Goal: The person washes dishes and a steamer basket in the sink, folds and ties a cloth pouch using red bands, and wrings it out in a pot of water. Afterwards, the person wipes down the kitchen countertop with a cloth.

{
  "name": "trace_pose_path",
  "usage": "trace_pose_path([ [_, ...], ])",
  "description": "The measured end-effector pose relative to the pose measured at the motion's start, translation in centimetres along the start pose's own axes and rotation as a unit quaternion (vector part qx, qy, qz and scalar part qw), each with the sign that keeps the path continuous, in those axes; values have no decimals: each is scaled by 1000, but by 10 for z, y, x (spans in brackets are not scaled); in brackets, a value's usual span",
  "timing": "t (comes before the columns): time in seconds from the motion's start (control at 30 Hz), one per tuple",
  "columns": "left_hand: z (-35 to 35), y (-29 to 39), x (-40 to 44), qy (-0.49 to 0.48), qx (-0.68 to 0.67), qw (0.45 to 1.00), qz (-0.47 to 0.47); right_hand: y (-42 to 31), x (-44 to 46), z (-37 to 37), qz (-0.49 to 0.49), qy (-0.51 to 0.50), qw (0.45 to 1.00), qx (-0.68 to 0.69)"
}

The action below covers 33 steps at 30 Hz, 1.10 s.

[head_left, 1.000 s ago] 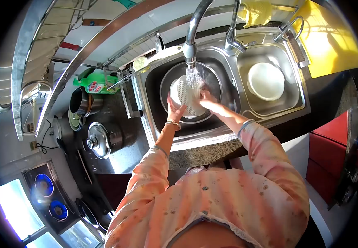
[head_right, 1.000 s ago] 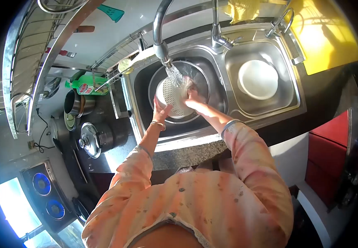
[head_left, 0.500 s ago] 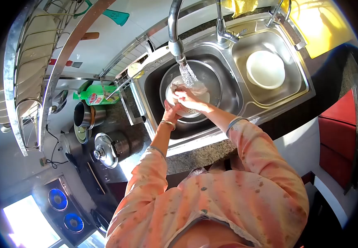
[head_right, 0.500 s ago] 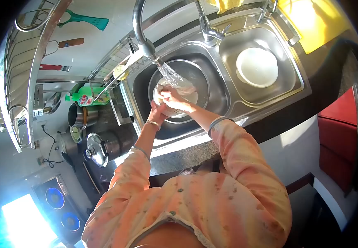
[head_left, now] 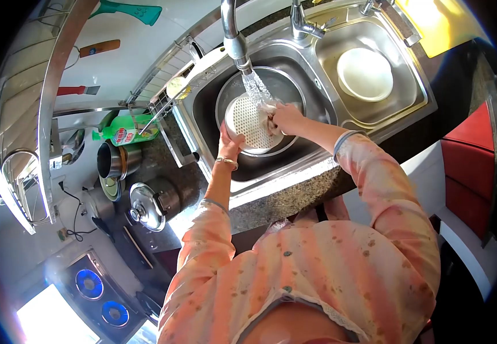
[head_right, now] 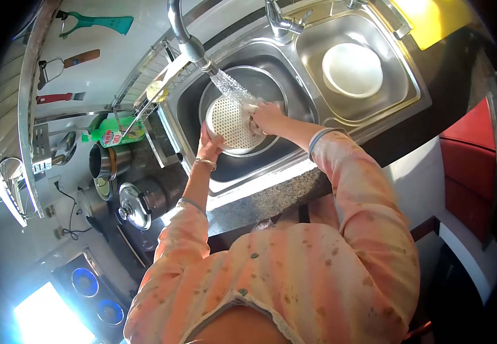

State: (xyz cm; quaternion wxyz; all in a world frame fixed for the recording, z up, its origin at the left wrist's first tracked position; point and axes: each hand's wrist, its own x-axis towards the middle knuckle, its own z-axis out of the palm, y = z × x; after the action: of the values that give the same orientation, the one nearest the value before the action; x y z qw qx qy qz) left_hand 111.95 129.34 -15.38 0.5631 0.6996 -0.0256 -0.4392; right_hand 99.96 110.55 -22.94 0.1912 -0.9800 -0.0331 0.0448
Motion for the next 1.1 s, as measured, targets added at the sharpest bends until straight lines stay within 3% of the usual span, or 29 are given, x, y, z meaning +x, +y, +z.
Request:
trace_pose_path([
  [0.07, 6, -9, -2, -14, -61, 998, 6, 6, 13, 5, 232, 119, 955, 144],
  [0.1, 14, -9, -6, -6, -51, 999, -7, 5, 18, -6, 305, 138, 877, 345],
  [0.13, 19, -12, -7, 2, -41, 999, -19, 5, 40, -2, 426, 131, 807, 388],
  [0.2, 26, -15, -8, 3, -37, 999, -28, -10, 47, -2, 404, 235, 630, 620],
  [0.23, 29, -13, -9, 21, -39, 998, -39, -28, 39, -56, 423, 158, 611, 650],
  [0.3, 25, -14, -5, 15, -56, 997, -43, -54, 69, -37, 398, 312, 632, 587],
  [0.37, 12, -12, 2, 4, -75, 996, -56, -46, 81, -13, 280, 182, 723, 604],
  [0.43, -1, 0, 9, -52, -90, 994, -34, -48, 69, -17, 146, 42, 857, 493],
  [0.47, -6, 12, 8, -69, -102, 992, -35, -59, 61, 15, 64, 187, 812, 549],
  [0.53, -19, 20, 13, -124, -13, 992, -3, -63, 29, -16, 19, 3, 802, 596],
  [0.57, -17, 24, 11, -114, -58, 992, 6, -65, 17, -23, 18, 0, 801, 598],
  [0.63, -19, 35, 12, -92, -49, 995, 10, -66, -3, -26, 63, 4, 946, 317],
  [0.67, -19, 39, 12, -96, -31, 995, 12, -63, -8, -22, 65, 2, 945, 321],
  [0.73, -15, 36, 19, -73, 61, 995, 36, -45, -9, 1, 0, -52, 998, 31],
  [0.77, -18, 28, 27, -39, 130, 989, 56, -42, -4, 15, 50, -36, 998, -18],
  [0.8, -22, 21, 38, -4, 198, 977, 79, -36, 0, 12, 73, -45, 996, -15],
  [0.87, -23, 14, 41, 29, 187, 978, 88, -33, -4, -11, 206, 10, 975, 80],
  [0.9, -20, 18, 38, 50, 250, 962, 101, -28, -4, -20, 207, 9, 975, 81],
  [0.97, -13, 21, 30, 80, 308, 936, 150, -13, 0, -39, 341, -28, 912, 226],
  [1.0, -7, 27, 20, 78, 309, 936, 151, -6, -1, -49, 343, -27, 911, 226],
  [1.07, 16, 54, -11, 98, 417, 878, 212, 3, -5, -61, 273, -123, 945, 128],
  [1.1, 29, 66, -26, 115, 446, 860, 219, 4, -5, -57, 247, -67, 964, 70],
])
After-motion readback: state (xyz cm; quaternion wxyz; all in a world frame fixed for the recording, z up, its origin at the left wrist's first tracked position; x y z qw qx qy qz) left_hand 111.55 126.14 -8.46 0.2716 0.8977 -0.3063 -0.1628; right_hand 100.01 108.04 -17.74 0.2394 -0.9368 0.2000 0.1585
